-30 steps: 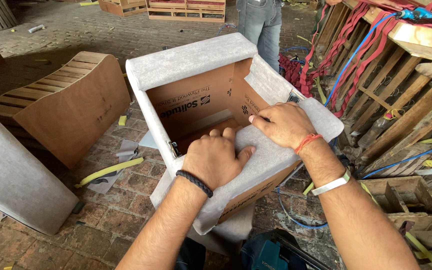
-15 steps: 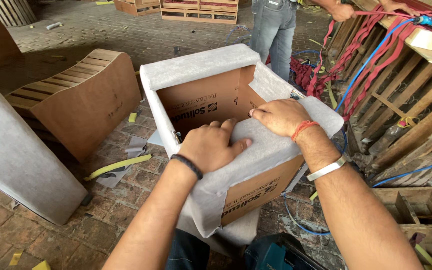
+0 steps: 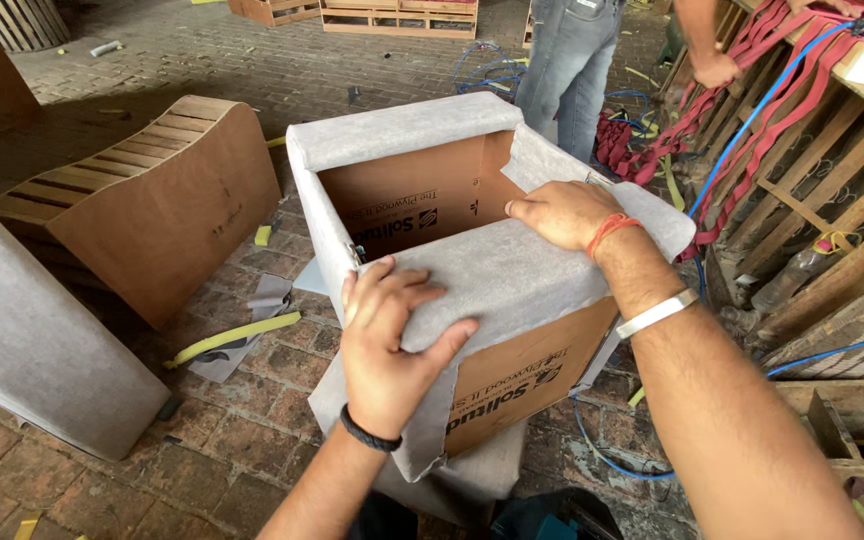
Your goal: The person sits on the floor with a wooden furniture frame on their lap and staples grey fabric over its edges using a pneumatic nail gun. They pull and tuck the fabric taut, cut excess fabric with shears, and rotate the frame to staple different sides.
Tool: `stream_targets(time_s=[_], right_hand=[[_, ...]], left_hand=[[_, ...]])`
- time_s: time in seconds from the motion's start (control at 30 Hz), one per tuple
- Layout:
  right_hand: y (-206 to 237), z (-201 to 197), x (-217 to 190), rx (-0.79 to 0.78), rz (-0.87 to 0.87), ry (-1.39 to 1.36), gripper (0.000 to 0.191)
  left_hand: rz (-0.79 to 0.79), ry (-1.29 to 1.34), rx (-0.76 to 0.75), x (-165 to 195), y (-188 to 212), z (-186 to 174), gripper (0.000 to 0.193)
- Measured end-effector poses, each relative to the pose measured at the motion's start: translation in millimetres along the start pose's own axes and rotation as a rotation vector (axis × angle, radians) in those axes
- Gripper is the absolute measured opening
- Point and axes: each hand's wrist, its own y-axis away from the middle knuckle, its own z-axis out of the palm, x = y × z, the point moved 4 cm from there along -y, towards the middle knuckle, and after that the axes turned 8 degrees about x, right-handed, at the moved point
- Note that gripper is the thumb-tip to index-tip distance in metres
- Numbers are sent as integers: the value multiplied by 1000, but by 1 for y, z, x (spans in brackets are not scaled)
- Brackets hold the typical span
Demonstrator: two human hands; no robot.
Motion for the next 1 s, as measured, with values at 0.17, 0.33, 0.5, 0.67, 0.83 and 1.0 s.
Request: stream_targets(time_s=[0.17,0.33,0.5,0.67,0.83,1.0], right_hand=[[-36,3,-6,-56,3,-99,64],[-72,24,-25,-142,-35,-340,74],[-84,41,-63,-334,-236,-277,88],[-69,28,-64,-163,-67,-66,98],[-54,17,-71,-125,-61,-21,98],[-58,21,-73,-127,3,12,97]], left_hand=[[-35,61,-25,-47,-42,10,32],[-78,147,-92,-130,-91,26,17],[-381,-3,-169,-186,-115,7,12],[-488,-280,-44,-175,-101,13,16],[-244,-122,209,-173,-68,8,23],[-724,78,115,-220,-5,3,54]])
